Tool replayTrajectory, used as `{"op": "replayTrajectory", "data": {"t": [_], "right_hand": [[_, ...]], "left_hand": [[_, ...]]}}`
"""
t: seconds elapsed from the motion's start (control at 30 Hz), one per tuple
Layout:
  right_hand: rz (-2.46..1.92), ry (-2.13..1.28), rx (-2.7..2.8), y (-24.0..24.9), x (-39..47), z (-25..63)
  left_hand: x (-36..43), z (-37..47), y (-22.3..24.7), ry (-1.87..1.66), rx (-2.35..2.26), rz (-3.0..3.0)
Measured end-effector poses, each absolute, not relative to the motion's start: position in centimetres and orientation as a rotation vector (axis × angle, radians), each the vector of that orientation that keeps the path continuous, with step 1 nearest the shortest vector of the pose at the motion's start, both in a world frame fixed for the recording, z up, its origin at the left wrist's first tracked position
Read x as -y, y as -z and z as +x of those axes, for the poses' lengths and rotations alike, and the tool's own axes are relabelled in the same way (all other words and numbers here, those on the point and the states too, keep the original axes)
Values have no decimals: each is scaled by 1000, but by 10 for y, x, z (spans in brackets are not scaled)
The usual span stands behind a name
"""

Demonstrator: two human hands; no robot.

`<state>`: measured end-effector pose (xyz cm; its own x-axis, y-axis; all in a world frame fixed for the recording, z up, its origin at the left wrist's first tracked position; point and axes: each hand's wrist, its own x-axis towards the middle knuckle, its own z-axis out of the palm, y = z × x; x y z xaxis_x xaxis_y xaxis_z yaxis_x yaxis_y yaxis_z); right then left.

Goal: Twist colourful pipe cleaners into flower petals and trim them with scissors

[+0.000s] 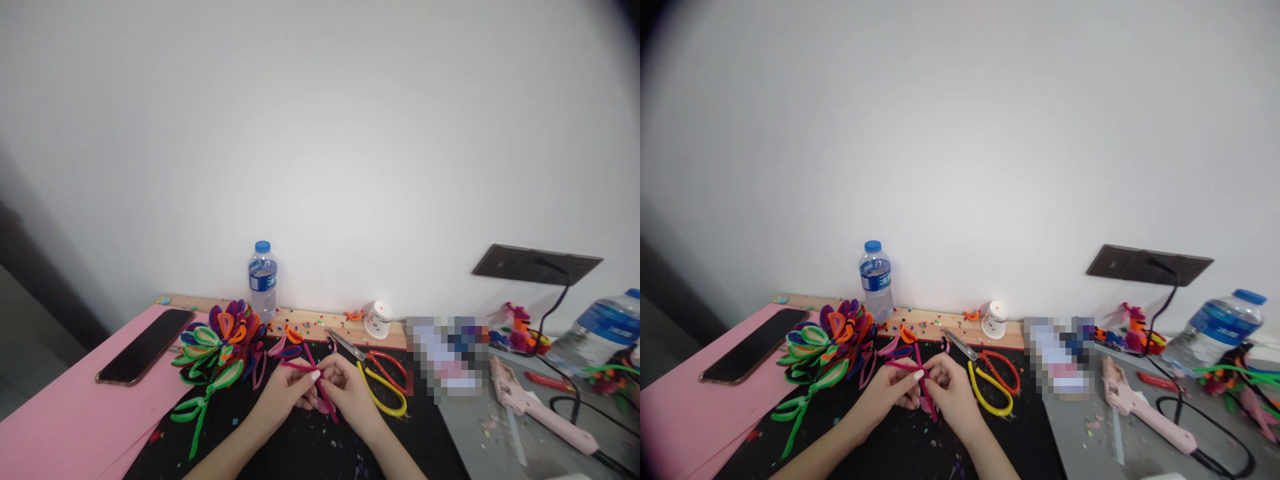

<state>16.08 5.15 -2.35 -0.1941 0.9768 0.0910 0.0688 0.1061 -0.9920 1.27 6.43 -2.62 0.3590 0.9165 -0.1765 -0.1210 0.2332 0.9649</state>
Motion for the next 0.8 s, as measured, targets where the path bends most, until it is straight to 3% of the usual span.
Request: {"op": "replayTrajectory", "data": {"t": [0.23,0.8], "right_hand": [[-1205,-1059,1588,25,-49,157],[-1268,-1052,1624,23,-44,155]], "left_hand": [[-63,15,29,-902,-978,1129],[-62,13,30,-1032,-1009,1219]]}}
